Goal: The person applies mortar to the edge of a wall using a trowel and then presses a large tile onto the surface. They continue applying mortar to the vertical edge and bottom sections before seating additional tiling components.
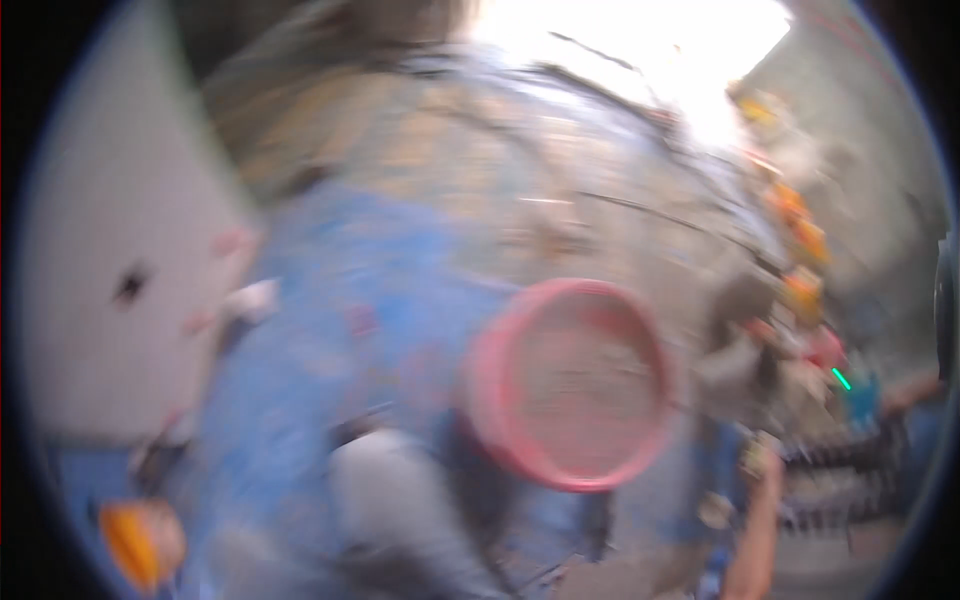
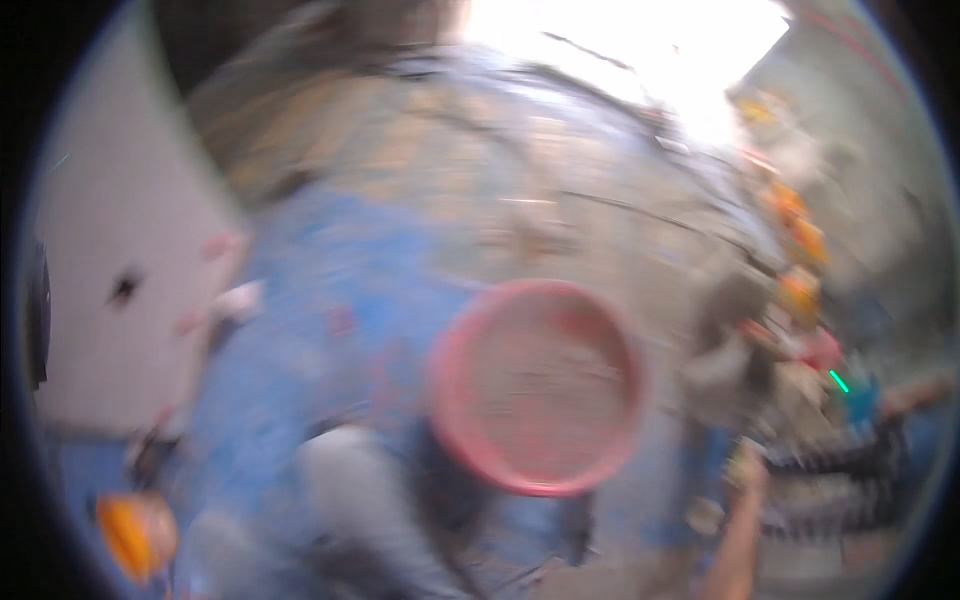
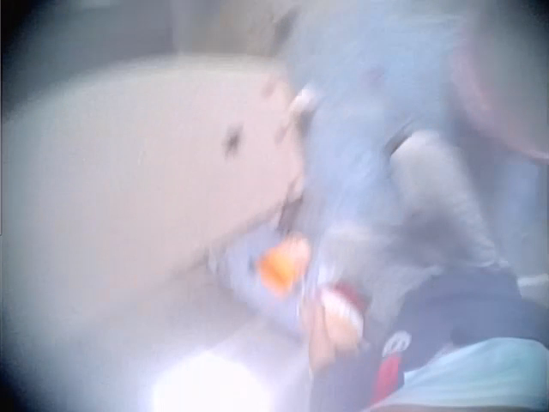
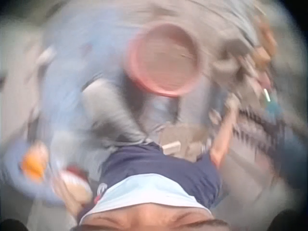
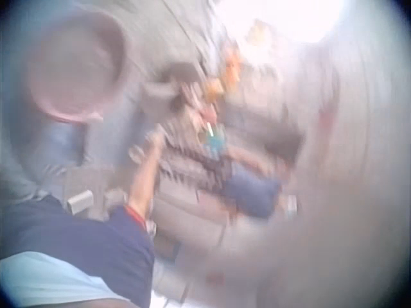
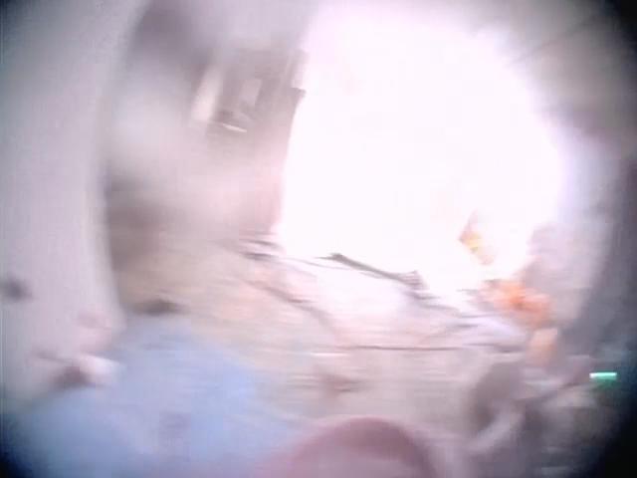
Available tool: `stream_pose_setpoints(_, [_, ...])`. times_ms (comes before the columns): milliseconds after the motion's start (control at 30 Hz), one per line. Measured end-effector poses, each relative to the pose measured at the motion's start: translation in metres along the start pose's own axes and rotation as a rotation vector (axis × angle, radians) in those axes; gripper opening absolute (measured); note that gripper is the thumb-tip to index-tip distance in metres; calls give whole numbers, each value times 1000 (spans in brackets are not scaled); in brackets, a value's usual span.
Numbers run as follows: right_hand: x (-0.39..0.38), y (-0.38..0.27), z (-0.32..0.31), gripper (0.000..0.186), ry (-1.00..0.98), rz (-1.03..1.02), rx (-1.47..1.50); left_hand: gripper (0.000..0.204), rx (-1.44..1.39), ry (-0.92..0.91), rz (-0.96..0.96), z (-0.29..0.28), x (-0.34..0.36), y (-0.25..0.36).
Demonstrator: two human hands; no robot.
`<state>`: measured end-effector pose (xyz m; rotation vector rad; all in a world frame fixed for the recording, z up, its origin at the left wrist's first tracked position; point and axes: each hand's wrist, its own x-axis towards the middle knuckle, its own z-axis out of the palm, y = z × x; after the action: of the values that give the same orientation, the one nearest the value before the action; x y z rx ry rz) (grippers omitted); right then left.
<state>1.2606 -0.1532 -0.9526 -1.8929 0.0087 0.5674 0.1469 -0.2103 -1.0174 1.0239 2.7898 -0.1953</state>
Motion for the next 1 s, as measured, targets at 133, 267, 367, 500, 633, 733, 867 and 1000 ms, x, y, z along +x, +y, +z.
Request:
stream_pose_setpoints(133, [-201,-39,106,32,-139,-460,-377,55,-39,35,-23,-6,4,-29])
stream_pose_setpoints(267, [-372,-55,259,39,-688,-744,-568,33,-65,114,6,-29,-28,-30])
stream_pose_setpoints(367, [-481,-32,361,44,-1168,-857,-784,32,-77,269,42,-13,-43,-53])
stream_pose_setpoints(500, [-588,65,487,32,-1643,-728,-1143,31,-223,244,-34,-17,-34,-41])
stream_pose_setpoints(633, [-683,165,554,26,-1811,-204,-1186,29,-286,342,-7,-20,-34,-42])
stream_pose_setpoints(733, [-715,223,586,26,-1836,-45,-1225,29,-296,393,8,-17,-35,-46])
stream_pose_setpoints(867, [-745,253,597,25,-1839,-245,-1250,28,-323,390,21,-19,-31,-49])
stream_pose_setpoints(1000, [-764,261,606,28,-1799,-206,-1272,29,-350,363,25,-23,-32,-50])
